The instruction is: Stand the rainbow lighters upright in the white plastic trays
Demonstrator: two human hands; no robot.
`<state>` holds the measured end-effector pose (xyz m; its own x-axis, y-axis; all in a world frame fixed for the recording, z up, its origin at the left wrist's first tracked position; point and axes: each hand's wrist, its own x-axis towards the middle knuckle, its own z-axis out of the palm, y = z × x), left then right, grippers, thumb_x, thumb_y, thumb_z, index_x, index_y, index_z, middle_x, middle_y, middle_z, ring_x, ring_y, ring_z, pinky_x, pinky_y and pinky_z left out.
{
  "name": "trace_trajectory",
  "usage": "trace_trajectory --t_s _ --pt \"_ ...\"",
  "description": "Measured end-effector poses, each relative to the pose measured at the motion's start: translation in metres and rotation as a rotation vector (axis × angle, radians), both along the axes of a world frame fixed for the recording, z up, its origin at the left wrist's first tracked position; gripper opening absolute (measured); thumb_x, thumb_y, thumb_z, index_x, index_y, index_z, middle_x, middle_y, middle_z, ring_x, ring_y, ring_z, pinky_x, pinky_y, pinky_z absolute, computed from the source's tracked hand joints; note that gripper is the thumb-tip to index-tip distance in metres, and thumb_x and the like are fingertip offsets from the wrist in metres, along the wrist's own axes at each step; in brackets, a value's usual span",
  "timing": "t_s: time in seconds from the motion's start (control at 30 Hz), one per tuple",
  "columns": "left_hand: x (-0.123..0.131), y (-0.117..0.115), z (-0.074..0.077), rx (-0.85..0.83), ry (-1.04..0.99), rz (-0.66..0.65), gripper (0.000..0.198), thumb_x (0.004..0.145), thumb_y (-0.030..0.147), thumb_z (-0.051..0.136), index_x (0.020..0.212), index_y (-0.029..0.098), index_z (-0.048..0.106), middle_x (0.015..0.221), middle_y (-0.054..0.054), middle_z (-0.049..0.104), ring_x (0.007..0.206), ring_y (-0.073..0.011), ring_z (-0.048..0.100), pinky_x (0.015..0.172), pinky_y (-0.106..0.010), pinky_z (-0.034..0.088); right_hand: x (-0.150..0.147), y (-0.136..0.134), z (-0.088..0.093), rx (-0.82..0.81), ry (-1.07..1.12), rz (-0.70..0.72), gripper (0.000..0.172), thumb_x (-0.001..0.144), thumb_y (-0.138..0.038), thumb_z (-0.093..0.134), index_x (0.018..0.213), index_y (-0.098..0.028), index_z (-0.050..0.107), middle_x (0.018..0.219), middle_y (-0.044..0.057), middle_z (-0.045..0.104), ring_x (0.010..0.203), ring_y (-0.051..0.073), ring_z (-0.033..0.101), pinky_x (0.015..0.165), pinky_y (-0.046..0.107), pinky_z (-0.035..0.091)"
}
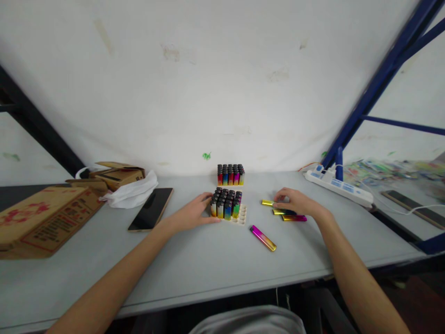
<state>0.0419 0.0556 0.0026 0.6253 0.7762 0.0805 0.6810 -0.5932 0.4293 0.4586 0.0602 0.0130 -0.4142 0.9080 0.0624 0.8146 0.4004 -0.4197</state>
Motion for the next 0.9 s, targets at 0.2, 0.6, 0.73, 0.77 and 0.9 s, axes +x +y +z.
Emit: trace_trajectory --t_s 0.2,0.6,0.73,0.77,0.9 --pt "0.001 0.000 0.000 0.007 -0.018 0.002 0.074 0.088 0.063 0.068 0.143 0.016 0.053 0.154 -0.017 0.048 0.144 -0.0333 0.046 0.125 -0.043 0.033 -0.015 0.001 -0.004 0.101 0.200 -0.137 0.033 0.098 -0.051 0.054 0.108 -0.020 0.062 0.071 0.001 0.068 0.063 0.018 0.060 0.063 0.029 0.046" --pt "0.000 0.000 -0.001 0.013 -0.036 -0.007 0.072 0.087 0.060 0.069 0.143 0.018 0.054 0.153 -0.016 0.049 0.144 -0.0330 0.047 0.125 -0.043 0.034 -0.096 -0.030 0.009 -0.293 0.965 0.192 0.040 0.099 -0.062 0.053 0.095 -0.023 0.055 0.089 0.004 0.067 0.080 0.018 0.064 0.082 0.036 0.055" --pt "0.001 0.000 -0.001 0.014 -0.064 -0.003 0.071 0.086 0.058 0.072 0.142 0.016 0.056 0.151 -0.016 0.051 0.142 -0.0335 0.049 0.125 -0.043 0.035 -0.112 -0.036 0.002 -0.334 0.938 0.220 0.038 0.100 -0.063 0.049 0.098 -0.025 0.048 0.075 -0.003 0.055 0.066 0.016 0.056 0.067 0.031 0.053" --pt "0.001 0.000 -0.001 0.016 -0.067 -0.003 0.071 0.086 0.058 0.072 0.141 0.017 0.056 0.151 -0.016 0.052 0.142 -0.0336 0.049 0.125 -0.044 0.035 -0.114 -0.036 0.000 -0.270 0.869 0.183 0.038 0.101 -0.062 0.047 0.096 -0.025 0.047 0.072 -0.004 0.051 0.063 0.015 0.052 0.063 0.029 0.049" --pt "0.001 0.000 -0.001 0.006 -0.065 -0.011 0.069 0.087 0.060 0.070 0.139 0.018 0.057 0.151 -0.016 0.051 0.142 -0.0333 0.049 0.125 -0.044 0.035 -0.117 -0.038 -0.002 0.089 0.496 -0.002 0.041 0.102 -0.057 0.046 0.080 -0.023 0.043 0.064 -0.005 0.043 0.059 0.013 0.041 0.058 0.027 0.033"
